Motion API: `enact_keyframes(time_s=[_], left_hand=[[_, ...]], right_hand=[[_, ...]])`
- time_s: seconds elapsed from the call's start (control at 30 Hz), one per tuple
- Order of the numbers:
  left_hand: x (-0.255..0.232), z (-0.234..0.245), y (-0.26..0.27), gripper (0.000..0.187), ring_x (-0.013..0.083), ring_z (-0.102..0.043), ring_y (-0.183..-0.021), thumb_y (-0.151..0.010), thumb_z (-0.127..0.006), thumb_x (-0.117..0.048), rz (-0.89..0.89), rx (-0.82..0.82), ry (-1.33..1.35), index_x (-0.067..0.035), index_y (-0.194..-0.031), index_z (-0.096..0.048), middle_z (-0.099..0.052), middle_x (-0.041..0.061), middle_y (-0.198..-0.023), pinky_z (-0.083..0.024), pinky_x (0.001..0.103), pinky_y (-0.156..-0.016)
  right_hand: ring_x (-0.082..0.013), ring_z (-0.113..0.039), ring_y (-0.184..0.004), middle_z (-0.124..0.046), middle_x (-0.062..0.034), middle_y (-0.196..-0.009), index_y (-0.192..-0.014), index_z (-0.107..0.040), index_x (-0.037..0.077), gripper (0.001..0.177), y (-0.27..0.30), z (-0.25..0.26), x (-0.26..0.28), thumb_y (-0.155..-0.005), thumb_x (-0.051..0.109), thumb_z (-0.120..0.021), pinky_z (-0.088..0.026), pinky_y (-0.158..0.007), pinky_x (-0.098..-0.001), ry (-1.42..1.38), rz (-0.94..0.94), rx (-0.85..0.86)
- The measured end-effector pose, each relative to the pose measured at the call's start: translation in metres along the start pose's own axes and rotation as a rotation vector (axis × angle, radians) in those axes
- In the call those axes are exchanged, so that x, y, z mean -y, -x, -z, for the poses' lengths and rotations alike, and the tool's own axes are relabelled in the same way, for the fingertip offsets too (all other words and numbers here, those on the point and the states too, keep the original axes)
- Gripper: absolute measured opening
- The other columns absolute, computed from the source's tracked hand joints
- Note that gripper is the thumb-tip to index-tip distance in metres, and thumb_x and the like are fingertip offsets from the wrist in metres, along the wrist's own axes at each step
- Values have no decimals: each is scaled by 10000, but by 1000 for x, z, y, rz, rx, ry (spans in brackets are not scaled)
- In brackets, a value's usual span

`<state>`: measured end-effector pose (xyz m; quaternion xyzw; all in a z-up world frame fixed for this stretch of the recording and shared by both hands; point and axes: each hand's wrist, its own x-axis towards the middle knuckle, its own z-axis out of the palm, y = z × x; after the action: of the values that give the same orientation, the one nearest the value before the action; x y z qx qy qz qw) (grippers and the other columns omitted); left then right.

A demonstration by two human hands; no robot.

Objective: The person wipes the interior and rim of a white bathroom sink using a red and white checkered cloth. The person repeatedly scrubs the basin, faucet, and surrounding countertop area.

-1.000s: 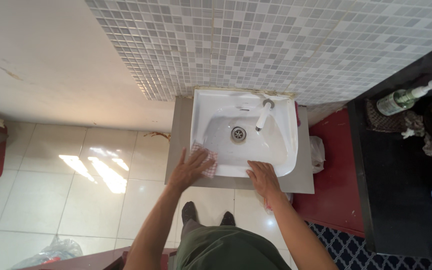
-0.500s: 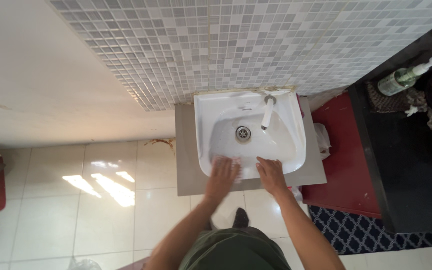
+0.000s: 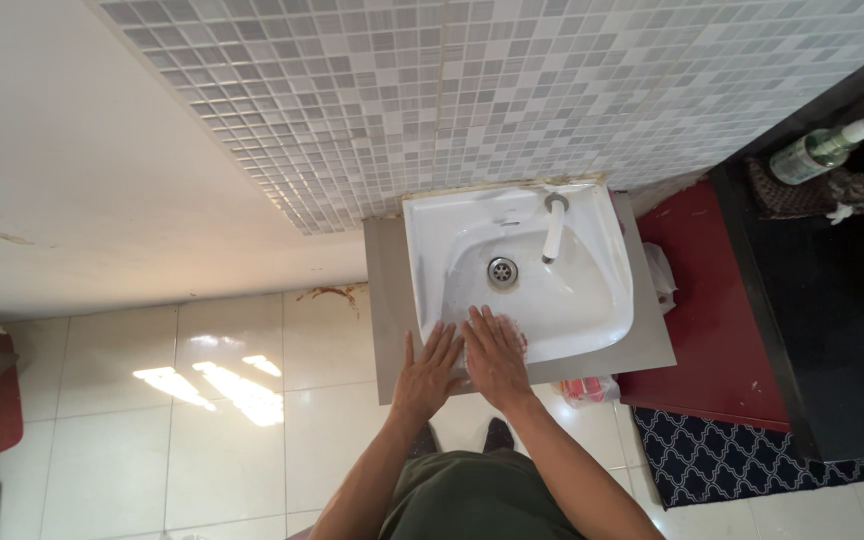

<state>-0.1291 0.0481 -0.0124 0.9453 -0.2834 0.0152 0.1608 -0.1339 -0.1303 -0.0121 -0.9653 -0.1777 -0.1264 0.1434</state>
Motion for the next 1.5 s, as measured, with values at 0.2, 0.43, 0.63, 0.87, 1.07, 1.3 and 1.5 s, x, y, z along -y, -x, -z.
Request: enact_keyframes(time_s=[0.2, 0.43, 0.63, 0.87, 1.07, 1.3, 1.5], left_hand=[[0, 8, 4, 730, 277, -163, -1542, -862, -645, -275, 57, 138, 140, -105, -1527, -399, -321, 91, -1629, -94, 642, -1209], [-9, -16, 2, 580, 308, -217, -1556, -905, -556, -80, 45, -109, 62, -46, -1478, -472, -432, 144, -1577, -143, 669, -1202], [-32, -14, -14, 575, 345, -217, -1546, -854, -562, -104, 149, 14, -74, -11, -1418, -502, -441, 182, -1540, -112, 679, -1202], [-102, -14, -65, 658, 483, -351, -1408, -979, -517, -468, 119, 122, 24, 70, -1358, -522, -520, 314, -1378, -124, 717, -1121], [-143, -66, -120, 374, 396, -599, -1104, -1032, -482, -338, 71, 22, 182, -4, -1094, -640, -671, 192, -1060, -381, 613, -1041], [-185, -93, -168, 308, 332, -672, -926, -990, -486, -296, 182, 36, 244, -59, -942, -675, -711, 139, -960, -534, 509, -796], [-192, -82, -162, 318, 333, -693, -743, -987, -516, -274, 178, -218, 249, -83, -787, -673, -714, 125, -799, -562, 473, -664]], right_hand=[[-302, -528, -1284, -638, -112, -1284, -1346, -600, 103, 417, 13, 1, -5, -972, 283, -558, -325, -1135, -511, 83, -141, 14], [-264, -575, -1219, -651, -101, -1264, -1356, -573, 48, 480, 4, -12, 0, -942, 291, -586, -361, -1074, -496, 75, 14, -80], [-268, -577, -1194, -645, -111, -1245, -1339, -576, 43, 478, 20, 23, -53, -940, 306, -597, -395, -1043, -479, 61, 115, -87], [-259, -592, -1147, -649, -96, -1201, -1307, -599, 56, 461, 37, 69, -136, -921, 308, -592, -420, -1004, -460, 20, 173, -22], [-269, -556, -1271, -619, -91, -1318, -1360, -586, 92, 466, 61, 82, -221, -944, 303, -569, -354, -1138, -466, 90, 308, 10], [-319, -369, -1471, -463, -131, -1541, -1389, -575, 101, 454, 65, 81, -271, -962, 254, -595, -282, -1197, -489, -95, 178, 66], [-513, -212, -1523, -241, -298, -1636, -1546, -348, -16, 626, 67, 54, -255, -997, 216, -540, -221, -1229, -563, -219, -121, -159]])
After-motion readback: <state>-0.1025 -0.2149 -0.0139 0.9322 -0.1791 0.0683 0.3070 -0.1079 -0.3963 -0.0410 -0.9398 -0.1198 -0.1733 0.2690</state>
